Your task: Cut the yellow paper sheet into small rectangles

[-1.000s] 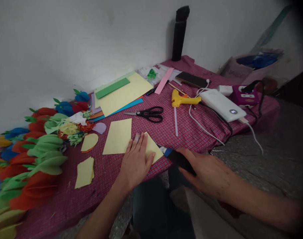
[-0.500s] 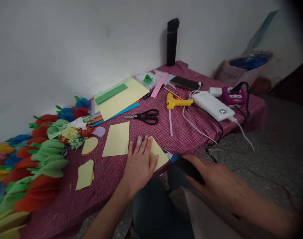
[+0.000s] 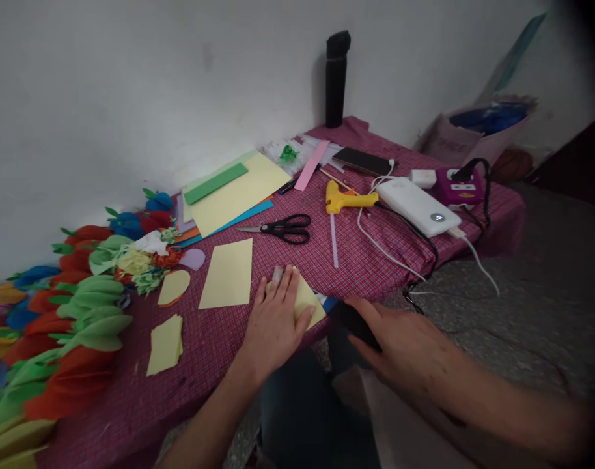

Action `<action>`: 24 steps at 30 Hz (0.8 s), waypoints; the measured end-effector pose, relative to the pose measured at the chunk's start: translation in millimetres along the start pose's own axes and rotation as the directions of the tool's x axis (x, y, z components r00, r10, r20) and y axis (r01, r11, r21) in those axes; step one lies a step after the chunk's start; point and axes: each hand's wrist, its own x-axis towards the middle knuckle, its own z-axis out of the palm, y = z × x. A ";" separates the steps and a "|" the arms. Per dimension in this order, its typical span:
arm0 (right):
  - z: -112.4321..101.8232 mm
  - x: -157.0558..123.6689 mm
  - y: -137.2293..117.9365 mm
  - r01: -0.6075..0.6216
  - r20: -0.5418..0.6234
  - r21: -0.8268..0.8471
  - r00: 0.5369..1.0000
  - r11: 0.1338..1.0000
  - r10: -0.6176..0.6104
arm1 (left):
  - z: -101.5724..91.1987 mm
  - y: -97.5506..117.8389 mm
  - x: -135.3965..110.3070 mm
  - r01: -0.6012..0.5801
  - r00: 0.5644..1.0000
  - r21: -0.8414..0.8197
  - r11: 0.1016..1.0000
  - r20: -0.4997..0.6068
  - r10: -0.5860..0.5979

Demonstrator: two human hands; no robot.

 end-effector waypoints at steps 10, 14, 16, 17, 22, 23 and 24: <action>-0.3 -7.2 6.8 -0.036 0.028 -0.025 0.999 0.999 0.036 | 2.0 -0.3 -1.8 0.012 1.000 -0.020 1.000 -0.014 -0.012; -0.3 -2.8 5.9 -0.001 0.005 -0.046 1.000 0.999 0.002 | 2.8 -0.9 -1.7 0.013 1.000 -0.031 0.999 -0.017 -0.014; 0.5 2.7 4.4 0.015 -0.004 -0.068 1.000 0.998 -0.015 | 2.8 -1.1 -1.6 0.013 1.000 -0.036 0.999 -0.022 -0.014; 1.0 5.7 3.4 0.020 -0.003 -0.078 1.000 0.997 -0.020 | 2.8 -1.1 -1.6 0.013 1.000 -0.038 0.999 -0.024 -0.014; 2.5 15.9 -1.3 0.006 -0.001 -0.124 1.000 0.992 -0.006 | 2.7 -0.9 -1.7 0.012 1.000 -0.038 0.999 -0.024 -0.013; 2.5 16.4 -1.6 0.000 -0.005 -0.130 1.000 0.992 -0.001 | 2.7 -0.8 -1.7 0.012 1.000 -0.038 0.999 -0.024 -0.013; 2.5 16.4 -1.6 -0.006 -0.008 -0.130 1.000 0.991 0.005 | 2.8 -0.8 -1.7 0.011 1.000 -0.039 0.999 -0.025 -0.012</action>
